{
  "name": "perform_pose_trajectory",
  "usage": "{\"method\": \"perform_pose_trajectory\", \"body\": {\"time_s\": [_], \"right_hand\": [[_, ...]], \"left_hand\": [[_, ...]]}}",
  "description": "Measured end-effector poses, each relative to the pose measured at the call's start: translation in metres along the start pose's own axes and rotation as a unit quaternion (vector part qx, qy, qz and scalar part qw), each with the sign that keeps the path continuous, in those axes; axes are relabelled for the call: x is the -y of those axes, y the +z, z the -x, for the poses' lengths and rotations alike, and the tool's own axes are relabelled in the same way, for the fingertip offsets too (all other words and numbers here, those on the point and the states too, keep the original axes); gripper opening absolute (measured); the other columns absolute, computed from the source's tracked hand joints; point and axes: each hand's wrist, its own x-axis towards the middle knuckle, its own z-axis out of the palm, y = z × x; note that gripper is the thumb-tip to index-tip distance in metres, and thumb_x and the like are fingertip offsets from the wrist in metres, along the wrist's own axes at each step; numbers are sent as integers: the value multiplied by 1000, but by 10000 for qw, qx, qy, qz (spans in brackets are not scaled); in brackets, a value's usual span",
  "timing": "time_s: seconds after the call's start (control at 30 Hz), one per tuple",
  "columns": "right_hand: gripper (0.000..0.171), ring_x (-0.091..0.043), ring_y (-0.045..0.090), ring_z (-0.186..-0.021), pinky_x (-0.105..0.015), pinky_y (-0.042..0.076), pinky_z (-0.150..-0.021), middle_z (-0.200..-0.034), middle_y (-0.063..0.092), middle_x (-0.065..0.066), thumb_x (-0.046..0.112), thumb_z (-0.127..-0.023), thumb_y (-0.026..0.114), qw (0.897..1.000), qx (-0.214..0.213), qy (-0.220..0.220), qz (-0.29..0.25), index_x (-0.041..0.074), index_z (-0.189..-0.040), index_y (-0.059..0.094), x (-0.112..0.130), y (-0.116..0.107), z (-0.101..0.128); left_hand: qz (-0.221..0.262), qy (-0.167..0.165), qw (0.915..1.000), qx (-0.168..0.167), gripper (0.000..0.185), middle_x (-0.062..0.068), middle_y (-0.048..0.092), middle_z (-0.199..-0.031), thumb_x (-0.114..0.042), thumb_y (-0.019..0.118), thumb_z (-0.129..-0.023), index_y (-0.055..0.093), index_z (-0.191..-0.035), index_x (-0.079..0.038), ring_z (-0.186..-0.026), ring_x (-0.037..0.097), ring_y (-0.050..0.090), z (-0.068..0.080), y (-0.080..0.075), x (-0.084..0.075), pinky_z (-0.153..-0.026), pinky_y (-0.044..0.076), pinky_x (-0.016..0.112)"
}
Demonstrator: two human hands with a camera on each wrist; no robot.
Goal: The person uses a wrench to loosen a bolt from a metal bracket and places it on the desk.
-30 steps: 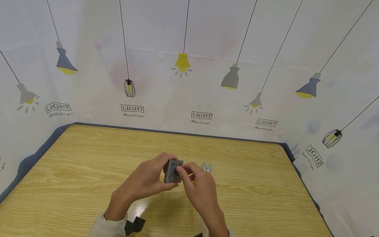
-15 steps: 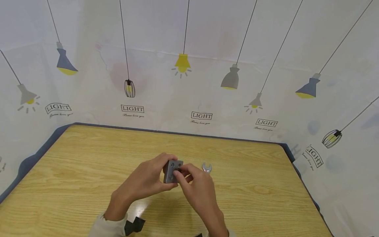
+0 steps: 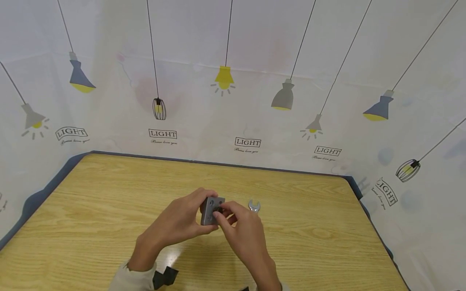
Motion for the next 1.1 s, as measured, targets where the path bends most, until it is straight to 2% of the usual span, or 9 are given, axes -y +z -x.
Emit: {"method": "perform_pose_trajectory", "body": {"time_s": [0.63,1.1], "right_hand": [[18,-4,64,-65,-20,51,-57,-84,70,2,10,-86,76,9998,-28,-180,8,12,-103,73,0,0,0],[22,-6,65,-68,-20,50,-55,-96,72,-1,7,-85,78,9996,-36,-264,-64,14,-105,73,1,-1,1]], "left_hand": [[105,-41,9999,11,62,-3,62,-117,-33,85,-78,55,-129,-13,-90,5,62,0,-1,0,-76,54,24],[124,-25,9999,4,62,-4,61,-116,-33,85,-78,55,-128,-13,-87,3,61,1,-2,1,-75,53,23]]}}
